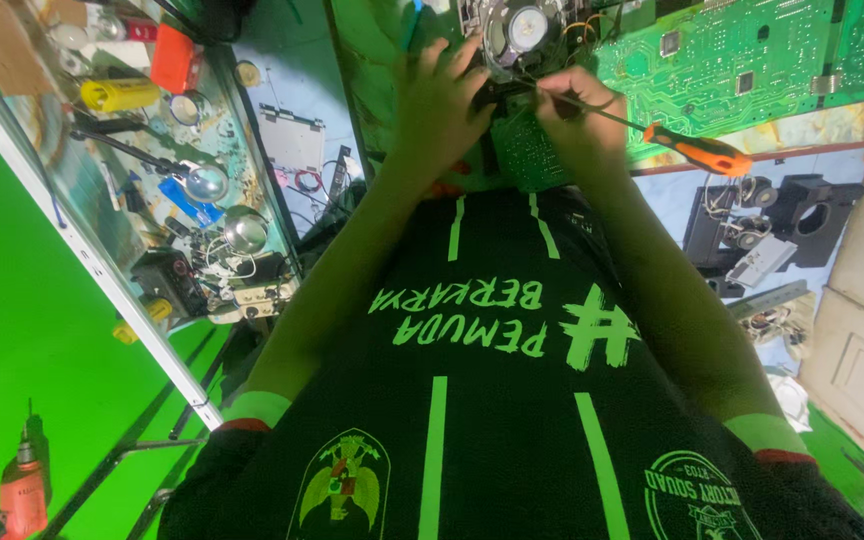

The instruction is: The person cleans various internal parts of an electronic device using a small blue brush.

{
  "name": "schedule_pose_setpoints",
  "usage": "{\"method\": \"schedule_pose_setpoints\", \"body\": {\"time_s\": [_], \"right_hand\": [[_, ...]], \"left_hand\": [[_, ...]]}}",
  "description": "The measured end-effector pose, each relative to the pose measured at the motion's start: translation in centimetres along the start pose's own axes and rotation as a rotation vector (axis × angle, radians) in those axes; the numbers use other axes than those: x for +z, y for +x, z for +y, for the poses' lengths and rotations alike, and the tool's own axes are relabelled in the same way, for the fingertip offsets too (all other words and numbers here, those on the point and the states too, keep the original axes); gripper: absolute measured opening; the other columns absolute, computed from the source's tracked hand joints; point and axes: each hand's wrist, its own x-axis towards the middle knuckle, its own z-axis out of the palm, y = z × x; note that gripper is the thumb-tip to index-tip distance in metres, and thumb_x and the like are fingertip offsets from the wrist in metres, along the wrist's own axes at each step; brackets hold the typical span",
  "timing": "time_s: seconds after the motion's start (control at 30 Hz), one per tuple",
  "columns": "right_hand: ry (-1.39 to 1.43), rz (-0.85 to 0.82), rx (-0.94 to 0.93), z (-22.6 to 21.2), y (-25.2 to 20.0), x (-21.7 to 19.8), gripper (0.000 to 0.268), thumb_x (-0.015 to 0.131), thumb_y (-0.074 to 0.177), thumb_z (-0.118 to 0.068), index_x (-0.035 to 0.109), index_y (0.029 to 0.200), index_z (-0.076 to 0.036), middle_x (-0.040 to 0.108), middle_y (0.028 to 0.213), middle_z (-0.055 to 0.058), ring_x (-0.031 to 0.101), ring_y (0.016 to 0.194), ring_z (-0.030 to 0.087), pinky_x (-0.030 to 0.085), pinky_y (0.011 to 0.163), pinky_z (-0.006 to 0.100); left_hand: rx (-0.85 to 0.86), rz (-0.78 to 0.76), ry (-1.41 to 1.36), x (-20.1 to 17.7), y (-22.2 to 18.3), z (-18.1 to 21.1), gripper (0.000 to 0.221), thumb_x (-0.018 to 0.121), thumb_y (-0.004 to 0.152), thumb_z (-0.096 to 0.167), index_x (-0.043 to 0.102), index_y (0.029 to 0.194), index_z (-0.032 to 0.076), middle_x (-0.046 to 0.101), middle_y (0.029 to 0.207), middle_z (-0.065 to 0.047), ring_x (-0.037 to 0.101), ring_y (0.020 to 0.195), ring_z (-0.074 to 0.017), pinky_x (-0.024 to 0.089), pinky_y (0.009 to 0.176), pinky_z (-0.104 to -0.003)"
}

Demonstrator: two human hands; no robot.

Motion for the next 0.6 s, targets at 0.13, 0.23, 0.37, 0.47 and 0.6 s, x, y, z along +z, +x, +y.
{"method": "schedule_pose_setpoints", "body": {"time_s": [0.13, 0.23, 0.37, 0.47, 0.6], "right_hand": [[-0.086, 0.009, -0.179, 0.2, 0.7, 0.6, 0.004, 0.073, 0.104, -0.001, 0.069, 0.104, -0.003, 0.076, 0.097, 0.01, 0.075, 0.087, 0.013, 0.061, 0.074, 0.026], [-0.051, -0.015, -0.166, 0.2, 1.0, 0.9, 0.007, 0.072, 0.102, 0.001, 0.07, 0.107, -0.004, 0.076, 0.099, 0.011, 0.077, 0.09, 0.016, 0.062, 0.077, 0.027], [-0.158, -0.013, -0.215, 0.0, 1.7, 1.1, 0.007, 0.076, 0.101, -0.001, 0.07, 0.105, -0.001, 0.076, 0.093, 0.014, 0.077, 0.083, 0.019, 0.061, 0.073, 0.029], [-0.195, -0.058, -0.158, -0.2, 1.9, 1.1, 0.009, 0.076, 0.1, -0.002, 0.07, 0.107, 0.001, 0.076, 0.094, 0.015, 0.076, 0.082, 0.02, 0.061, 0.074, 0.031], [-0.154, -0.024, -0.223, -0.7, 2.2, 1.3, 0.01, 0.074, 0.101, -0.004, 0.071, 0.109, 0.001, 0.076, 0.098, 0.015, 0.078, 0.088, 0.022, 0.063, 0.079, 0.031]], "left_hand": [[0.022, 0.025, 0.008, 0.3, -0.2, -0.5, 0.045, 0.085, 0.087, 0.039, 0.071, 0.122, 0.015, 0.04, 0.157, -0.005, 0.037, 0.14, -0.0372, 0.022, 0.112, -0.069], [0.053, 0.105, 0.026, 0.5, -0.7, -0.7, 0.056, 0.086, 0.089, 0.038, 0.065, 0.136, 0.016, 0.037, 0.162, -0.004, 0.035, 0.144, -0.0358, 0.024, 0.114, -0.068], [0.036, 0.1, 0.072, 0.9, -0.7, -0.4, 0.06, 0.084, 0.088, 0.041, 0.061, 0.139, 0.018, 0.037, 0.157, -0.01, 0.034, 0.143, -0.0388, 0.023, 0.111, -0.072], [0.038, 0.136, 0.092, 1.0, -0.5, 0.0, 0.058, 0.083, 0.087, 0.04, 0.063, 0.138, 0.021, 0.036, 0.152, -0.013, 0.034, 0.141, -0.0399, 0.024, 0.108, -0.073], [0.036, 0.089, 0.058, -0.1, -0.5, 0.2, 0.049, 0.083, 0.087, 0.036, 0.066, 0.131, 0.021, 0.036, 0.158, -0.009, 0.035, 0.139, -0.0375, 0.029, 0.105, -0.067]]}}
